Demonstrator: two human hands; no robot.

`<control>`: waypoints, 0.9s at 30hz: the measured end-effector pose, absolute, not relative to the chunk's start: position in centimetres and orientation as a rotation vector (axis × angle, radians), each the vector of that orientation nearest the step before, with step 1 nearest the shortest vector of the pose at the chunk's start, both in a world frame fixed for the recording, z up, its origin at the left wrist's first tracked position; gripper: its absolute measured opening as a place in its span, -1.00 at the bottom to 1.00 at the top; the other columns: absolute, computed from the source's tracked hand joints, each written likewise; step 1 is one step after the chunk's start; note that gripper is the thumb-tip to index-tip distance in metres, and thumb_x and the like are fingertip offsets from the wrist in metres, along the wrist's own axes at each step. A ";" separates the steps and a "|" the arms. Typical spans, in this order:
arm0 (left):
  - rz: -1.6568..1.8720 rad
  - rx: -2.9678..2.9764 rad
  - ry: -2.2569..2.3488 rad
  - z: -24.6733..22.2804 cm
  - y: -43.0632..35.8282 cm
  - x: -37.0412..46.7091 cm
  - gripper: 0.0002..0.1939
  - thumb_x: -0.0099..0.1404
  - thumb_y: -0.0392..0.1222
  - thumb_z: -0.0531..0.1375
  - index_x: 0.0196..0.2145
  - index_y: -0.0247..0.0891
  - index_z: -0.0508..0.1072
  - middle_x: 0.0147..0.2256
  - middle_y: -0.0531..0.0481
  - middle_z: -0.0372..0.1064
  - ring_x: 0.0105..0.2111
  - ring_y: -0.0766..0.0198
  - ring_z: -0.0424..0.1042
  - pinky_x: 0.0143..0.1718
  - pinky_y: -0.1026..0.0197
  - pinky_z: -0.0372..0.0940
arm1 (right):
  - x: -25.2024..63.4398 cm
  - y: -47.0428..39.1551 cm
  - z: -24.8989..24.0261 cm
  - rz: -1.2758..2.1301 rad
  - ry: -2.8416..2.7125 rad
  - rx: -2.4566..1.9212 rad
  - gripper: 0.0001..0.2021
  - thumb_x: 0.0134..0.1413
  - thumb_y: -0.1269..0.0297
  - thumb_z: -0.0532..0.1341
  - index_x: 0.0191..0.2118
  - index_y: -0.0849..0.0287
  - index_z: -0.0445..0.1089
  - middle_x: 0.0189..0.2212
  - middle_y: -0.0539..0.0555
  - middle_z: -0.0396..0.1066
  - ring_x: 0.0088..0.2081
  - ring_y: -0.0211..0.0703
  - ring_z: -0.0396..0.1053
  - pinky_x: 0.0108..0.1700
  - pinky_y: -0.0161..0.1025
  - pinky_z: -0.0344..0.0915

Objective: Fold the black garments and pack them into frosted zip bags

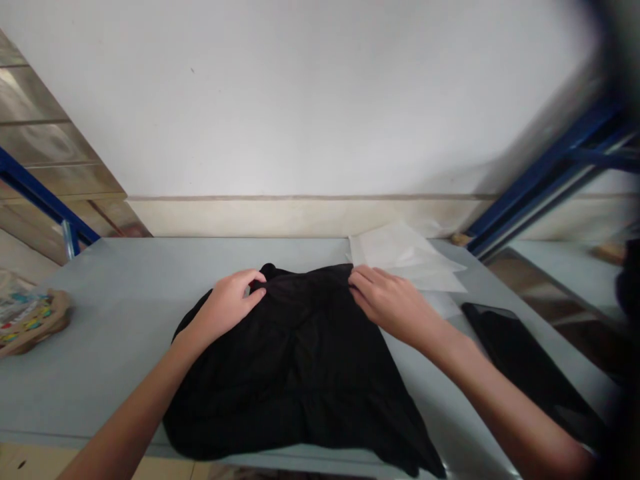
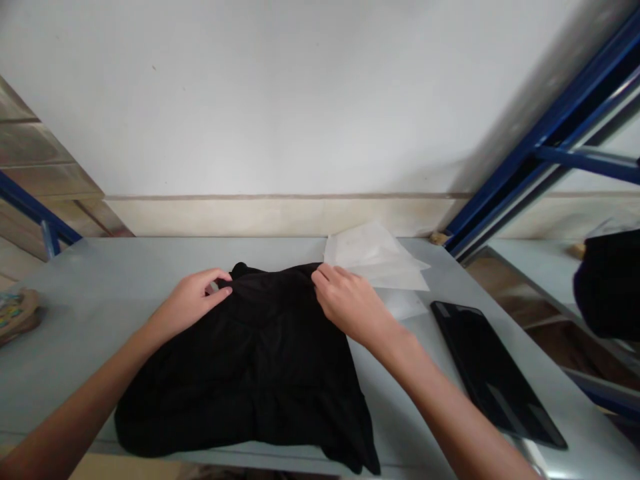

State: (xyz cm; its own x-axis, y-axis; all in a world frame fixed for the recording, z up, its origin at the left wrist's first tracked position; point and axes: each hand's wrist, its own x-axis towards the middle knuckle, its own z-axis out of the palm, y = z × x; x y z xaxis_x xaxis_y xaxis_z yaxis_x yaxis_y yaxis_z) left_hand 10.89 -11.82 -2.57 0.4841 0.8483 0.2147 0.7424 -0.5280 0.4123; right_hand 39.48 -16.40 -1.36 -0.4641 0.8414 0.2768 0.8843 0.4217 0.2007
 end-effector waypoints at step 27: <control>0.351 2.817 1.094 -7.4 -15.1 14.3 -0.53 0.41 -0.05 -0.08 0.17 -0.32 0.19 0.19 -0.15 0.11 0.20 0.09 0.06 0.19 -0.08 -0.02 | 37.0 -18.5 -8.5 -0.269 -2.562 -1.473 -0.56 0.27 0.24 0.00 0.22 0.23 0.10 0.20 0.23 0.07 0.22 0.11 0.00 0.15 0.22 0.04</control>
State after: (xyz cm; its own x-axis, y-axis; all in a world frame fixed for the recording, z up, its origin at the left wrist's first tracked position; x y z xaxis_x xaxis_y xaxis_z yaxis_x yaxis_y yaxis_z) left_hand 14.29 -15.07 -7.37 0.7157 0.6756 0.1773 0.6526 -0.7372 0.1749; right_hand 36.96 -18.49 -8.50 -0.4958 0.8350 0.2388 0.8663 0.4946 0.0693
